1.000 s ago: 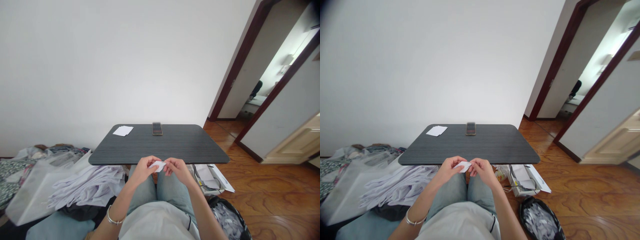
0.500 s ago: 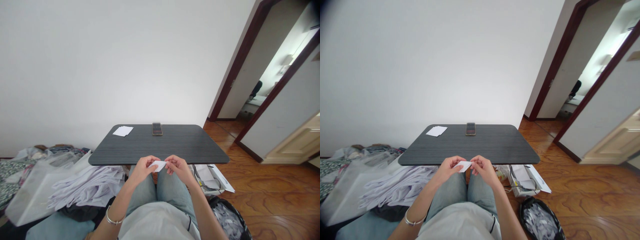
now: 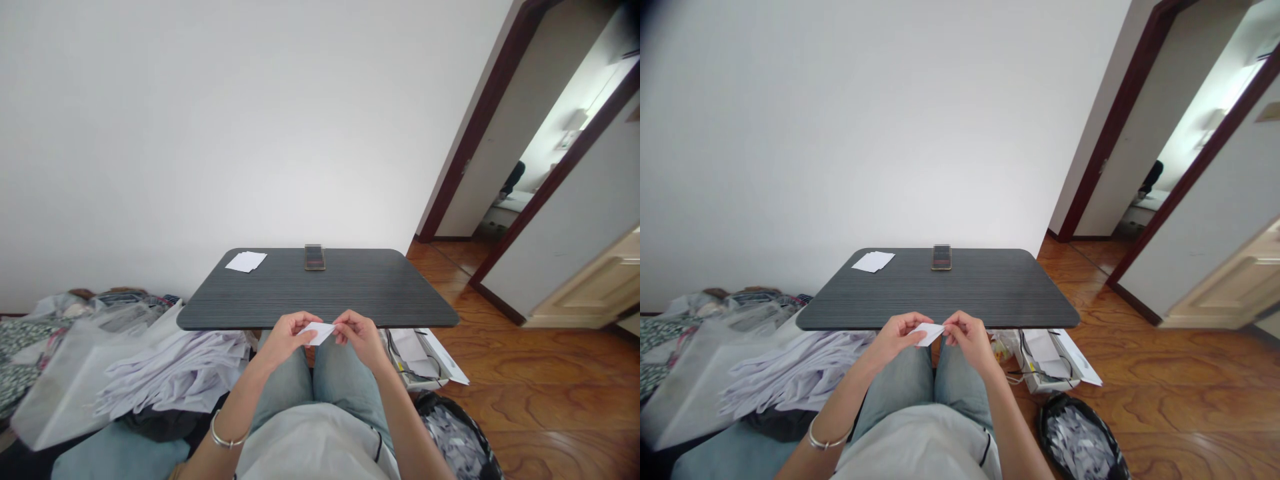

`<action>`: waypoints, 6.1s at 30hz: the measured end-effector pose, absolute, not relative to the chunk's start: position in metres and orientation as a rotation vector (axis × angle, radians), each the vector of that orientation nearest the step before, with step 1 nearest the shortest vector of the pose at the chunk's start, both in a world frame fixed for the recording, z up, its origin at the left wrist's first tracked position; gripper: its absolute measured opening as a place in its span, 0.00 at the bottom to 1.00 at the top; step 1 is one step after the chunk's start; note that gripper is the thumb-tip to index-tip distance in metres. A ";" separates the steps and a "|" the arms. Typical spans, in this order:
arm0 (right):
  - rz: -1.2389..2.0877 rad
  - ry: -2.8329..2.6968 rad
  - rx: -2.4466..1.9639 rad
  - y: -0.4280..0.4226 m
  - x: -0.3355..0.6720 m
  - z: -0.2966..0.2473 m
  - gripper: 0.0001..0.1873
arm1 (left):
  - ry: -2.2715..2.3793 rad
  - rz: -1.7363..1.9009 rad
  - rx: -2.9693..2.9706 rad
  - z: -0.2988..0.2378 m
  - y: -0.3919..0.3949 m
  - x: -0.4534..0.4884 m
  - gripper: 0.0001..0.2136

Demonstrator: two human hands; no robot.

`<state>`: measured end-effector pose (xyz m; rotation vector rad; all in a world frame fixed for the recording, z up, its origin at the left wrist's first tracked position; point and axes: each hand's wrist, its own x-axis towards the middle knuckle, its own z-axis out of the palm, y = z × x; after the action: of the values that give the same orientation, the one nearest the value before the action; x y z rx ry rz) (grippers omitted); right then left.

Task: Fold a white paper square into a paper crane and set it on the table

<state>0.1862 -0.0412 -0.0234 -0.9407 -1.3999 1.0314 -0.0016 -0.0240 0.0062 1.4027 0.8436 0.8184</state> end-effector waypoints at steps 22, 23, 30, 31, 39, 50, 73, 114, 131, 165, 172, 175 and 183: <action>1.122 -1.210 -0.851 -0.043 0.173 -0.020 0.12 | 0.948 1.102 1.988 0.016 -0.033 0.004 0.08; 1.127 -1.181 -0.849 -0.043 0.172 -0.019 0.12 | 0.950 1.104 1.987 0.017 -0.033 0.004 0.08; 1.106 -1.138 -0.848 -0.046 0.168 -0.018 0.12 | 0.969 1.184 1.999 0.015 -0.032 0.005 0.07; 1.105 -1.151 -0.853 -0.047 0.167 -0.017 0.12 | 0.971 1.196 1.999 0.014 -0.032 0.004 0.07; 1.166 -1.181 -0.898 -0.047 0.164 -0.017 0.12 | 0.951 1.208 1.985 0.014 -0.032 0.006 0.07; 1.212 -1.139 -0.924 -0.049 0.161 -0.014 0.13 | 0.978 1.040 1.748 0.010 -0.033 0.009 0.13; 1.111 -1.273 -0.928 -0.048 0.162 -0.019 0.17 | 0.890 0.902 1.498 0.007 -0.032 0.014 0.10; 1.101 -1.324 -0.987 -0.048 0.165 -0.018 0.12 | 0.841 0.867 1.340 0.010 -0.027 0.003 0.22; 1.239 -1.390 -0.989 -0.049 0.172 -0.017 0.10 | 0.857 0.834 1.393 0.011 -0.029 0.001 0.22; 1.072 -1.442 -1.053 -0.049 0.169 -0.020 0.13 | 0.967 0.948 1.500 0.005 -0.026 0.009 0.08; 1.048 -1.433 -1.060 -0.048 0.171 -0.020 0.14 | 0.902 0.866 1.397 0.006 -0.025 0.001 0.11; 1.060 -1.413 -1.060 -0.046 0.172 -0.021 0.15 | 0.867 0.820 1.331 0.008 -0.025 -0.003 0.13; 1.093 -1.370 -1.049 -0.044 0.176 -0.021 0.16 | 0.793 0.733 1.370 0.016 -0.028 -0.007 0.22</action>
<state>0.1763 -0.0436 -0.0212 -1.0493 -1.3696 1.0927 -0.0066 -0.0275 0.0159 1.3697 0.7931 0.7327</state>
